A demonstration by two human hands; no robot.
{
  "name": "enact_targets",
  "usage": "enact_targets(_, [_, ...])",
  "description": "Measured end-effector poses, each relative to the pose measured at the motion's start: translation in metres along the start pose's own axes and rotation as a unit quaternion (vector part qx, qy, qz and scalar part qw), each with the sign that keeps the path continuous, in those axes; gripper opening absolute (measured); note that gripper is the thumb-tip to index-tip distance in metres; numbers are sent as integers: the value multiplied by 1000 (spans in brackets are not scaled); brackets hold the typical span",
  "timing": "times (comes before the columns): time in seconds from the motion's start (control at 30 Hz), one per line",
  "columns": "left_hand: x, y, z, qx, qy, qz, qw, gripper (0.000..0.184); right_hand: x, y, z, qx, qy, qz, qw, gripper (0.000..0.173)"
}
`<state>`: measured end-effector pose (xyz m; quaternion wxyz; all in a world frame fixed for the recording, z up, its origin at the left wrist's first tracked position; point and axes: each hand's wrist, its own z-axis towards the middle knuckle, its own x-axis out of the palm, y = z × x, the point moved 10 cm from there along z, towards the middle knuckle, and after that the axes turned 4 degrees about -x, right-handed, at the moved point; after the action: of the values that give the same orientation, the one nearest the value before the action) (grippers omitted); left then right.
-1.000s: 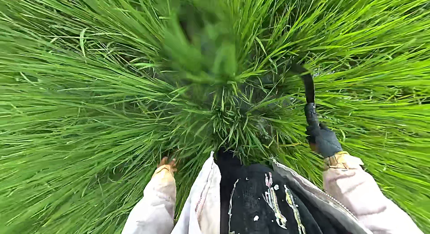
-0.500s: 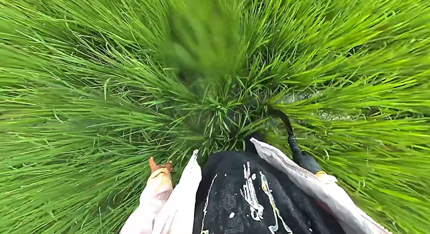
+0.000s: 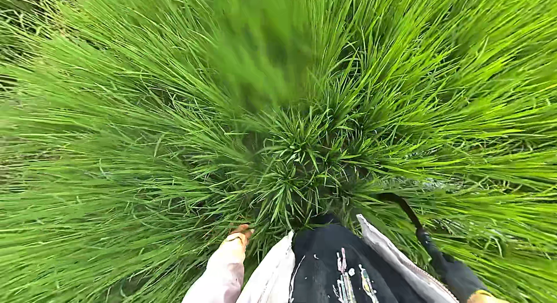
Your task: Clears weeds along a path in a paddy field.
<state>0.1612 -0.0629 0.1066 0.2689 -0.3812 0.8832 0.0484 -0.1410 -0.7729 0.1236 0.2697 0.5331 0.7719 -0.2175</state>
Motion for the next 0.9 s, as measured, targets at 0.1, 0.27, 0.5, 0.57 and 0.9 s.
enact_targets(0.1, [-17, 15, -39, -10, -8, -5, 1000, 49, -36, 68, -12, -56, 23, -10, 998, 63])
enact_targets(0.27, [-30, 85, -75, -22, -87, -153, 984, 40, -91, 230, -95, -124, 39, -28, 991, 65])
enact_targets(0.5, [-17, 82, -99, -65, -70, 121, 988, 39, -83, 329, -104, -213, 83, 37, 973, 58])
enact_targets(0.57, [-22, 70, -99, -64, -70, 77, 993, 39, -78, 346, -101, -225, 74, 21, 971, 56])
enact_targets(0.9, [-52, 94, 35, -117, 5, -3, 993, 63, -14, 555, -175, -307, 39, -206, 928, 62])
